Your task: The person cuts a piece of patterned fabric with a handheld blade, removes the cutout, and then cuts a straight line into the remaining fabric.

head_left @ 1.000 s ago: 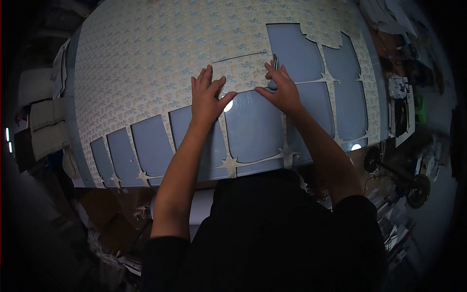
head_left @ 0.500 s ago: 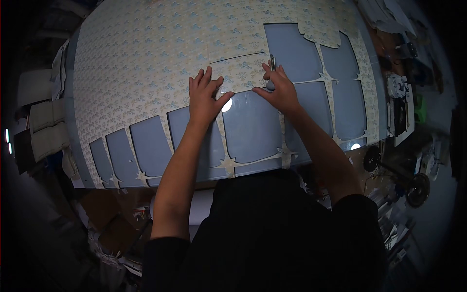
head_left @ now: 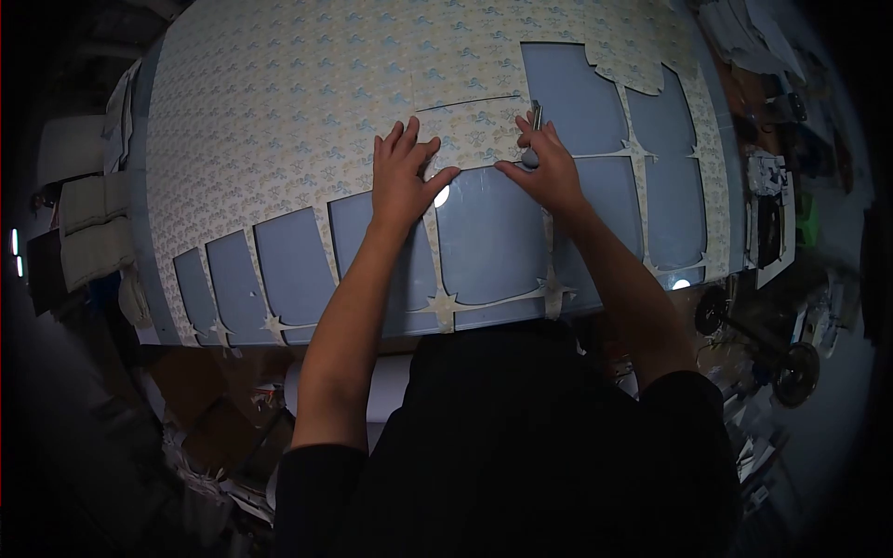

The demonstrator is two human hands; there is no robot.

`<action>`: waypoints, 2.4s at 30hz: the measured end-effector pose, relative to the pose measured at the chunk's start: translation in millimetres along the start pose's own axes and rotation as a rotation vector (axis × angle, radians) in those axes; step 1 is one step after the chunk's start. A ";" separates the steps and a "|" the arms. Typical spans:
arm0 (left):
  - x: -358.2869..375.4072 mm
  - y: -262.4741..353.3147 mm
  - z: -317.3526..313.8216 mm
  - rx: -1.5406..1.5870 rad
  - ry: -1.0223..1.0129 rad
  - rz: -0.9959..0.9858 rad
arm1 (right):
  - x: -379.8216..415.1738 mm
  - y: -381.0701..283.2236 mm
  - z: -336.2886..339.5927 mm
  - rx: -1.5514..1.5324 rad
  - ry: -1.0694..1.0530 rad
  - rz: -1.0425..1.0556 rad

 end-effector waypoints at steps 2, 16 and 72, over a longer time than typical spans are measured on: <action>0.3 0.2 0.3 -0.001 0.001 0.001 | -0.7 -1.7 1.5 -0.012 -0.041 -0.057; 0.4 1.2 1.1 -0.001 0.005 0.004 | -0.1 2.3 -0.3 0.039 0.016 0.017; -133.9 49.2 -20.7 -0.235 -0.527 0.103 | 16.2 -20.4 69.9 -0.028 -0.128 -0.361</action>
Point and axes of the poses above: each hand's wrist, its own x-axis away from the middle knuckle, its own z-axis out of the back of the hand, y = z × x, the point moved 5 cm from there along -x, towards the middle knuckle, and after that the axes turned 10 degrees about -z, right-handed, at the moved point
